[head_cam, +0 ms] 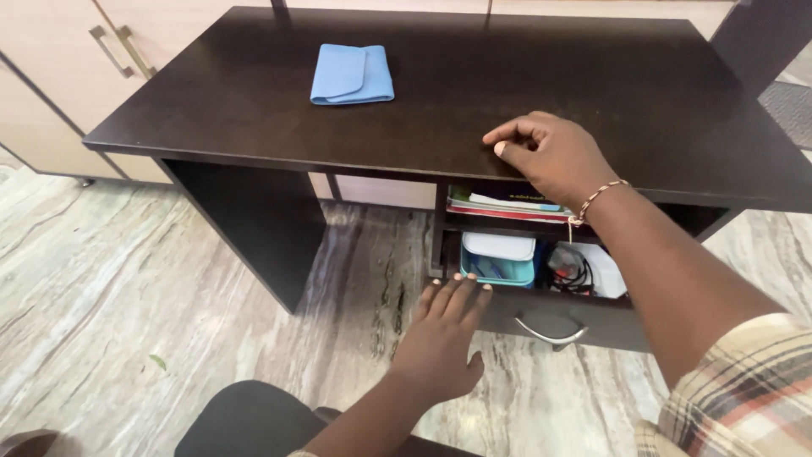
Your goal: The person wipes a dark wooden desk with a blue cloth, then opens a drawer and removes a white container, a pen, an eraser, a pencil, a sharpener, and several other pens. They place these items on the desk surface.
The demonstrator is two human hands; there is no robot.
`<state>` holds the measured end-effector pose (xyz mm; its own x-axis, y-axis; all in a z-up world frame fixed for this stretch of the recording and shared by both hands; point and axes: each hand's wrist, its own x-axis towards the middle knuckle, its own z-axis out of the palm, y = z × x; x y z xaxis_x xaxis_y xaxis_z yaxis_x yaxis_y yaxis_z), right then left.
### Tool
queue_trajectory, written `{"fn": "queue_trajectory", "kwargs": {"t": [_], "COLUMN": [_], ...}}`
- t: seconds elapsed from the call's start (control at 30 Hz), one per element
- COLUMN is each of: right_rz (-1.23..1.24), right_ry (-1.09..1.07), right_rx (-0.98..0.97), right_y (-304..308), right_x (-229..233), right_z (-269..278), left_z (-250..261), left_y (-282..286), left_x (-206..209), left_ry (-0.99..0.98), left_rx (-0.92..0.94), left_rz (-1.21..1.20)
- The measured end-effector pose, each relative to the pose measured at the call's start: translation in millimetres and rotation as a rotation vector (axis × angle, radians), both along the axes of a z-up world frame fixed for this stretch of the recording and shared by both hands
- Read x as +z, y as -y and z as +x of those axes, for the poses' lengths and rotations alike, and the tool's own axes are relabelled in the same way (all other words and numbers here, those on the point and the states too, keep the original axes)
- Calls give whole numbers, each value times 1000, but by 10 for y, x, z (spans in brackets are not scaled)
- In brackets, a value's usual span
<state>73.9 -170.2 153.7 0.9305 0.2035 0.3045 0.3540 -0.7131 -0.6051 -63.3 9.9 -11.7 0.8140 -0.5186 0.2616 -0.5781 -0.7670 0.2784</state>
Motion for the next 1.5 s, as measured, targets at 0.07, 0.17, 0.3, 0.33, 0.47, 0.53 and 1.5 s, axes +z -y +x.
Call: {"fn": "queue_trajectory", "kwargs": {"t": [0.07, 0.17, 0.3, 0.33, 0.47, 0.53, 1.5], "right_rz": [-6, -9, -39, -51, -66, -64, -279], "right_ry": [-2, 1, 39, 47, 60, 62, 621], "right_rx": [-10, -6, 16, 16, 15, 18, 121], "right_y": [-20, -27, -21, -21, -21, -20, 203], "right_x": [-8, -11, -29, -34, -57, -56, -415], "right_z": [-19, -33, -41, -38, -34, -29, -672], "left_z": [-85, -197, -281, -282, -220, -134, 44], "left_y": [-14, -20, -45, -45, -40, -37, -200], "left_x": [26, 81, 182, 211, 316, 350, 232], "left_ry": [-16, -43, -62, -84, -143, -218, -375], "left_rx": [-6, -7, 2, 5, 33, 56, 69], "left_rz": [-20, -68, -101, -103, -138, -104, 170]}}
